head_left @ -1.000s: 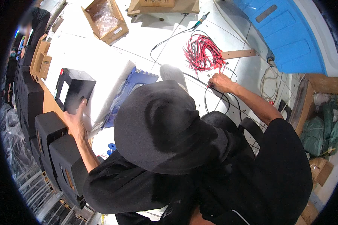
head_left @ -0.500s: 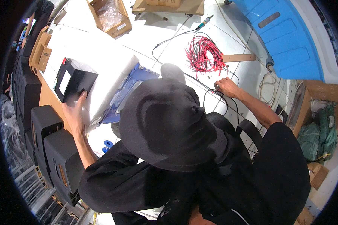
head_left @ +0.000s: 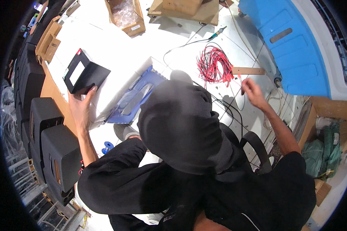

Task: The person sits on the floor and solders red and black wires to the terminals of small black electronic boxes. They use a soldering iron and solder wire to attach the wires, then place the finished units aside.

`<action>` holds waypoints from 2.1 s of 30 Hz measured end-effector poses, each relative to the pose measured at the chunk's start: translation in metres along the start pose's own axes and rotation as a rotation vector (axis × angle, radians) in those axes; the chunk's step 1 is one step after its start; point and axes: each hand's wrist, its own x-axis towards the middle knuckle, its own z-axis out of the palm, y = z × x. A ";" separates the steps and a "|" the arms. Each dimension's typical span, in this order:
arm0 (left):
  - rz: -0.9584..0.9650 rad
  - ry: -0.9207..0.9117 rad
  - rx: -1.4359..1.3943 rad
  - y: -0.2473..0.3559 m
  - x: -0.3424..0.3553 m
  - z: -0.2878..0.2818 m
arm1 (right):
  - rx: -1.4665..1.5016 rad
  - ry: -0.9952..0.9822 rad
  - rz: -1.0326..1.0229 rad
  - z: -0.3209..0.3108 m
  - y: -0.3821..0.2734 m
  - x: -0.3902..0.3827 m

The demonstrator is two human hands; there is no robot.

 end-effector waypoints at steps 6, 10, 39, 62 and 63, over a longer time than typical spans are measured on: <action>0.265 0.301 -0.211 0.031 0.014 -0.022 | 0.777 0.174 -0.362 -0.059 -0.173 0.028; 0.517 0.389 -0.138 0.099 0.024 -0.059 | 0.969 -0.071 -0.684 -0.067 -0.279 0.031; 1.107 -0.396 0.289 0.139 -0.049 -0.086 | -1.282 -1.015 -0.618 0.057 -0.401 0.110; 0.599 -0.061 -0.193 0.135 -0.051 -0.036 | 0.308 -0.922 -0.122 0.171 -0.406 0.089; 0.333 -0.007 -0.240 0.135 -0.050 -0.037 | 0.324 -0.912 -0.107 0.171 -0.406 0.089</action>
